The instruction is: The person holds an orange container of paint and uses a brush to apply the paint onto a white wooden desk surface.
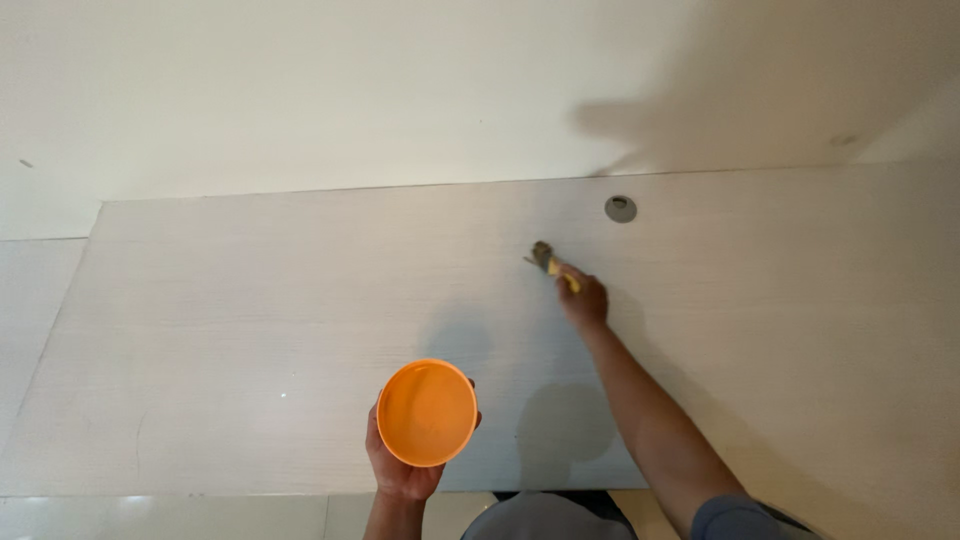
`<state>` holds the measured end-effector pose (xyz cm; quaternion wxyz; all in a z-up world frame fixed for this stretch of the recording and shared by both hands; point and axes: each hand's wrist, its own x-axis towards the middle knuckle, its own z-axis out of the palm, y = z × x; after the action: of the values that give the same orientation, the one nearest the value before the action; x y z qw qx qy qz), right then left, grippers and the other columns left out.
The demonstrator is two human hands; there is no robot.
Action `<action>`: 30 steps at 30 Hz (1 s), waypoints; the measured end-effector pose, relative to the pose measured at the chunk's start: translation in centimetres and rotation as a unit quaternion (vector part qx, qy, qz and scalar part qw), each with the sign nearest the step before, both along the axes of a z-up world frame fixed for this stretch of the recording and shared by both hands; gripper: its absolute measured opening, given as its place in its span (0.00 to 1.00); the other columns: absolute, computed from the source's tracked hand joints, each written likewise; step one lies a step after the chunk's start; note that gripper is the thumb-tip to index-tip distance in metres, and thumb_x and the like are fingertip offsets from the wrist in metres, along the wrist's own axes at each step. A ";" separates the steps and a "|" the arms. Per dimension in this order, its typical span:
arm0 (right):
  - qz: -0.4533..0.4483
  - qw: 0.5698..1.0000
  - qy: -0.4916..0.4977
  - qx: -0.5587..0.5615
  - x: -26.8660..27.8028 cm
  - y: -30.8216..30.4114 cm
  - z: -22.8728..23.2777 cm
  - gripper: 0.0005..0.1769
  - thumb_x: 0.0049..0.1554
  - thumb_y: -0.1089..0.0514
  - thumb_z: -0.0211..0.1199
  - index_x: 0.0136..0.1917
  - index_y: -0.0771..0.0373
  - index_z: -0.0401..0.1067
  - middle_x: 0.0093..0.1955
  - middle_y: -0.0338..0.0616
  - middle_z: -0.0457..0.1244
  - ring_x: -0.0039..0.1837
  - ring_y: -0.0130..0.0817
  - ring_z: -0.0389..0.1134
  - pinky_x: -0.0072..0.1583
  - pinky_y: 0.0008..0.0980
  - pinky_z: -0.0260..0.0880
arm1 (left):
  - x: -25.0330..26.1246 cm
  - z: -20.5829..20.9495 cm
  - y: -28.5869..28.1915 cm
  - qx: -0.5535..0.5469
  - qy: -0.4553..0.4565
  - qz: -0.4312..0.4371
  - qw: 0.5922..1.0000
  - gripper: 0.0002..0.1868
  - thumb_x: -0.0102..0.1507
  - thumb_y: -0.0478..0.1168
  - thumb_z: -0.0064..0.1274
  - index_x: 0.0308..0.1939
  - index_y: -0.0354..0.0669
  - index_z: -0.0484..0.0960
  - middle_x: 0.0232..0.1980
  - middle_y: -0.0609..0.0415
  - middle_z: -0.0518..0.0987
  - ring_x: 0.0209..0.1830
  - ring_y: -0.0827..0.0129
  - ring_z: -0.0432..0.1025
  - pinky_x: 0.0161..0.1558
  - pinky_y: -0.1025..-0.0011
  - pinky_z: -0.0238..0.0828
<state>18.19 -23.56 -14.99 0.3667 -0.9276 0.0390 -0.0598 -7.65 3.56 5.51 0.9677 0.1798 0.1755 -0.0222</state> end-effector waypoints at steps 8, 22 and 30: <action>-0.092 0.993 -0.011 -0.067 -0.2 -9.3 0.7 0.18 0.60 0.45 0.61 0.59 0.51 0.81 0.44 0.55 0.72 0.48 0.53 0.73 0.54 0.46 0.74 | 0.4 1.0 0.0 -0.027 -0.033 -0.011 0.999 0.29 0.71 0.58 0.31 0.62 0.39 0.72 0.60 0.34 0.74 0.58 0.37 0.72 0.52 0.34 0.75; 0.038 0.997 -0.009 0.059 -1.8 1.6 1.9 0.18 0.61 0.48 0.61 0.60 0.55 0.78 0.52 0.51 0.73 0.50 0.47 0.75 0.53 0.40 0.75 | 0.2 1.7 -0.3 -0.011 -0.013 -0.007 1.000 0.32 0.71 0.61 0.32 0.61 0.37 0.73 0.58 0.28 0.76 0.52 0.40 0.75 0.48 0.44 0.79; 0.007 0.994 0.102 0.044 -1.8 -2.4 3.9 0.20 0.63 0.45 0.58 0.64 0.51 0.77 0.50 0.51 0.73 0.49 0.45 0.75 0.52 0.40 0.74 | 0.2 2.1 -0.5 -0.052 -0.056 -0.027 0.997 0.32 0.72 0.61 0.32 0.63 0.36 0.72 0.60 0.28 0.74 0.54 0.40 0.74 0.51 0.43 0.79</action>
<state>16.37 -25.94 -11.12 0.4018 -0.9120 0.0723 0.0393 -7.41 3.06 7.59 0.9831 0.1352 0.1144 -0.0467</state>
